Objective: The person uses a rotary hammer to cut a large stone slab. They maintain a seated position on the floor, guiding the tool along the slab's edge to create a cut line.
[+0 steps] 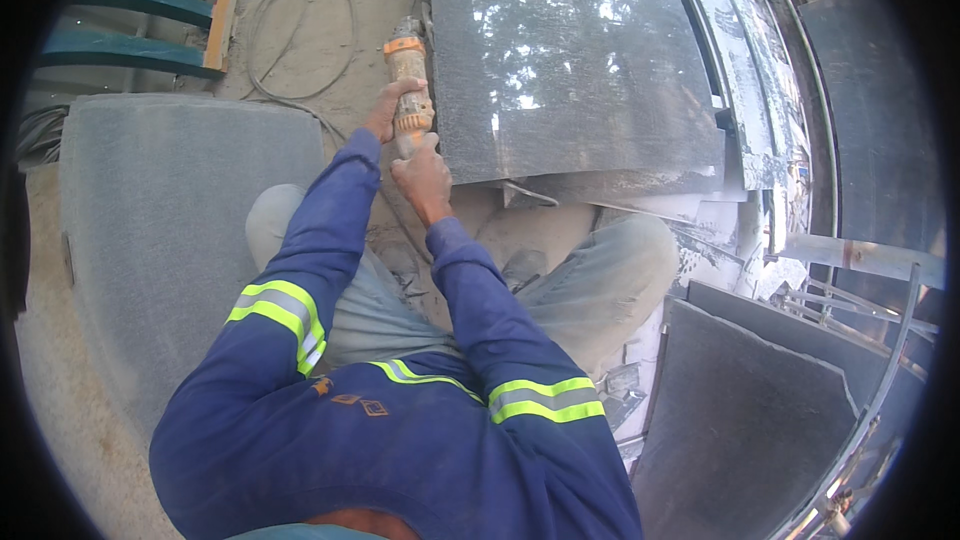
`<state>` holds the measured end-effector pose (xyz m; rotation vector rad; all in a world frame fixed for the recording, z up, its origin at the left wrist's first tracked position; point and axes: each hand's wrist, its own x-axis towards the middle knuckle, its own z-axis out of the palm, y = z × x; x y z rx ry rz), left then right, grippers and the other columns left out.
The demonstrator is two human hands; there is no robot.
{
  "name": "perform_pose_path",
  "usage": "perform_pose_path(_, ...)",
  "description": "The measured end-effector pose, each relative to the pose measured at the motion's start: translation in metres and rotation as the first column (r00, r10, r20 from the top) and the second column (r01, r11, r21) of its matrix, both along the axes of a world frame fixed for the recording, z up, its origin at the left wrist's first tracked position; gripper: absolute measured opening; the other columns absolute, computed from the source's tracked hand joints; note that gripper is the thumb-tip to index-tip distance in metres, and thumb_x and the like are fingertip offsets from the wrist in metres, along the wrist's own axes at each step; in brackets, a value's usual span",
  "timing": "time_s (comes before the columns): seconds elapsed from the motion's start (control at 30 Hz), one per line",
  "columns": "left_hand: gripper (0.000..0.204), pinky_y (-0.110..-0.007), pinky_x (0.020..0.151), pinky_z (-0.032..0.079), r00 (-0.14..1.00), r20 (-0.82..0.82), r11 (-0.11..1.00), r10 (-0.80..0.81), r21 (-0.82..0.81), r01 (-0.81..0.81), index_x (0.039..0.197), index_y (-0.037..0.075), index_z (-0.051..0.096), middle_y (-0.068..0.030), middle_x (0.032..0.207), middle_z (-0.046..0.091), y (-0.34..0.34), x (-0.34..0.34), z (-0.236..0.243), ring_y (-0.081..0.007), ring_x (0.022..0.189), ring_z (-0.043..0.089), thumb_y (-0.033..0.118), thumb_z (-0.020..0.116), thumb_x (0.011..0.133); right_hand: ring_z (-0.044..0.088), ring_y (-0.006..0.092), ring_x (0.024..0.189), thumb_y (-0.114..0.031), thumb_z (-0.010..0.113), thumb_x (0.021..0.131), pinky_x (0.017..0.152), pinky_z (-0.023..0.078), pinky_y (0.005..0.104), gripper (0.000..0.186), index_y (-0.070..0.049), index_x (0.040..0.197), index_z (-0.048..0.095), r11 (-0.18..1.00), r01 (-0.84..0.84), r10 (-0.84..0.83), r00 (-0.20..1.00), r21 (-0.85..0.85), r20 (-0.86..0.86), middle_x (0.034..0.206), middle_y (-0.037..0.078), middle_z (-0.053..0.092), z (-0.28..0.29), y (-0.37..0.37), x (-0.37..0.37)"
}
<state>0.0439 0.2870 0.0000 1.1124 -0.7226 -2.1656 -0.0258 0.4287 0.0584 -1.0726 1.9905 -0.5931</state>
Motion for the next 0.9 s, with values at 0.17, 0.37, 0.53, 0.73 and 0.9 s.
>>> perform_pose_path(0.17,0.036,-0.036,0.055,0.059,1.0,0.0,0.999,0.005,0.036,-0.005,0.101,0.003,0.06,-0.0094,0.078,0.064,0.003,0.003,0.004,-0.0207,0.06,0.066,0.025,0.076,0.077,0.065,0.0538,0.098,-0.022,0.068,0.078,0.09,0.051,0.0552,0.051,0.002,0.113,0.04,1.0,-0.005,0.005,1.0,-0.022,0.023,0.102,0.037,0.066,-0.002,0.006,0.002)
perform_pose_path(0.37,0.034,-0.035,0.057,0.059,0.999,-0.033,0.997,-0.031,0.068,0.033,0.101,0.004,0.056,-0.0084,0.078,0.063,0.007,0.0,0.012,-0.0196,0.062,0.066,0.025,0.074,0.082,0.064,0.0533,0.102,-0.023,0.074,0.078,0.091,0.05,0.0545,0.055,0.004,0.112,0.04,0.999,0.032,-0.026,0.951,-0.014,0.309,0.104,0.037,0.065,-0.006,0.011,-0.009)
perform_pose_path(0.53,0.034,-0.036,0.06,0.061,1.0,-0.007,0.999,-0.031,0.035,0.031,0.102,0.003,0.055,-0.0101,0.08,0.063,0.006,0.003,0.01,-0.0213,0.065,0.067,0.023,0.074,0.082,0.065,0.0523,0.1,-0.028,0.075,0.08,0.089,0.051,0.0545,0.059,0.004,0.114,0.039,1.0,-0.022,0.024,0.98,-0.016,0.198,0.101,0.038,0.064,-0.009,0.013,-0.01)
perform_pose_path(0.73,0.037,-0.037,0.061,0.061,0.999,0.042,0.999,-0.029,0.039,0.028,0.106,0.002,0.054,-0.0124,0.083,0.063,0.014,0.002,0.018,-0.0239,0.067,0.069,0.024,0.074,0.083,0.065,0.0533,0.1,-0.027,0.071,0.082,0.089,0.05,0.0557,0.054,0.003,0.112,0.038,1.0,-0.017,0.016,0.986,0.005,0.165,0.1,0.037,0.065,0.007,0.021,-0.009)
perform_pose_path(0.9,0.038,-0.037,0.06,0.061,0.998,0.059,0.999,-0.026,0.047,0.023,0.107,0.002,0.053,-0.0134,0.083,0.063,0.018,-0.001,0.027,-0.0247,0.068,0.069,0.024,0.074,0.083,0.067,0.0516,0.097,-0.021,0.067,0.084,0.087,0.052,0.0557,0.044,0.0,0.111,0.039,1.0,-0.016,0.017,0.988,-0.009,0.151,0.099,0.034,0.067,0.01,0.027,-0.008)
